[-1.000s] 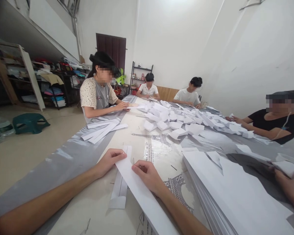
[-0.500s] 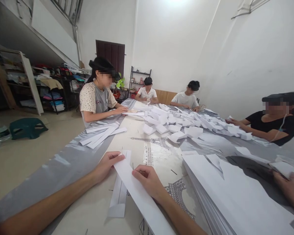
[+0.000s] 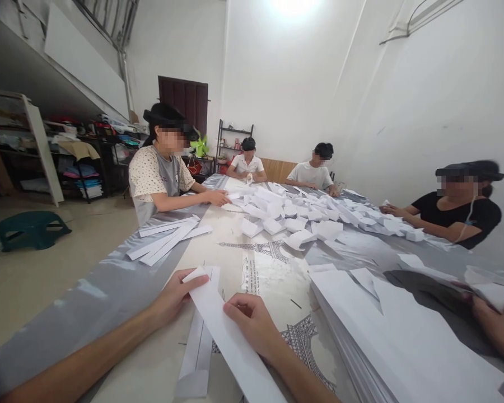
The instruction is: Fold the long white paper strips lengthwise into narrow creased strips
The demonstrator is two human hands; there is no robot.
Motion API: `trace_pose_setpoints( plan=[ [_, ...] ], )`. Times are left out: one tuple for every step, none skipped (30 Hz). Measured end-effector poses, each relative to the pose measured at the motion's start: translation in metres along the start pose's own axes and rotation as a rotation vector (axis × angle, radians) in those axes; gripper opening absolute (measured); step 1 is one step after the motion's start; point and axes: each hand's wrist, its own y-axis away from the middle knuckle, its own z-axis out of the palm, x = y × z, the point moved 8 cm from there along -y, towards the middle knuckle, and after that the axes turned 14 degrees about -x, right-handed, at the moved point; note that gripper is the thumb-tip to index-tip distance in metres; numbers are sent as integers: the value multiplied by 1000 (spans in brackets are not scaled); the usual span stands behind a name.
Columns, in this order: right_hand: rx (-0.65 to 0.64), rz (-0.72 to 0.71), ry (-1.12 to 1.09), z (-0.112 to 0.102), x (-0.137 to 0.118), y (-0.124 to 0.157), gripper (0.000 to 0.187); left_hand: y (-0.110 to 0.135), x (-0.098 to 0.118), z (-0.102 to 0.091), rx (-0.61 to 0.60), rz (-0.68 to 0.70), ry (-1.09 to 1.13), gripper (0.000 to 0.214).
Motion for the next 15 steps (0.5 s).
trace_pose_setpoints(
  plan=[
    [4,0,6,0,0,0,35,0,0,0,7,0,-3,37],
    [7,-1,15,-1,-1,0,34,0,1,-1,12,4,-8,37],
    [10,-3,25,-2,-1,0,34,1,1,-1,15,7,-11,38],
    [11,-5,31,-2,-2,0,34,1,2,-1,18,9,-14,38],
    [7,-6,34,-2,-2,0,33,1,2,-1,20,8,-17,38],
    [1,-6,32,-2,-2,0,33,2,2,-1,21,5,-19,38],
    [-3,-4,28,-2,-1,0,34,2,2,-1,23,1,-18,37],
    [-7,-2,24,-1,-1,0,33,2,2,-1,26,-1,-17,37],
    [-8,0,22,-1,-1,0,34,2,2,-2,30,-2,-17,37],
    [-7,4,22,-1,0,0,34,2,2,-2,32,0,-15,37],
    [-5,8,21,-1,0,0,34,2,1,-2,33,4,-14,37],
    [-3,10,22,-1,1,0,34,2,1,-2,32,8,-13,37],
    [-3,10,22,-1,1,0,34,2,1,-2,30,12,-14,37],
    [-3,7,21,0,1,1,34,2,1,-2,27,14,-14,37],
    [-4,4,20,0,1,1,34,1,0,-2,24,12,-13,37]
  ],
)
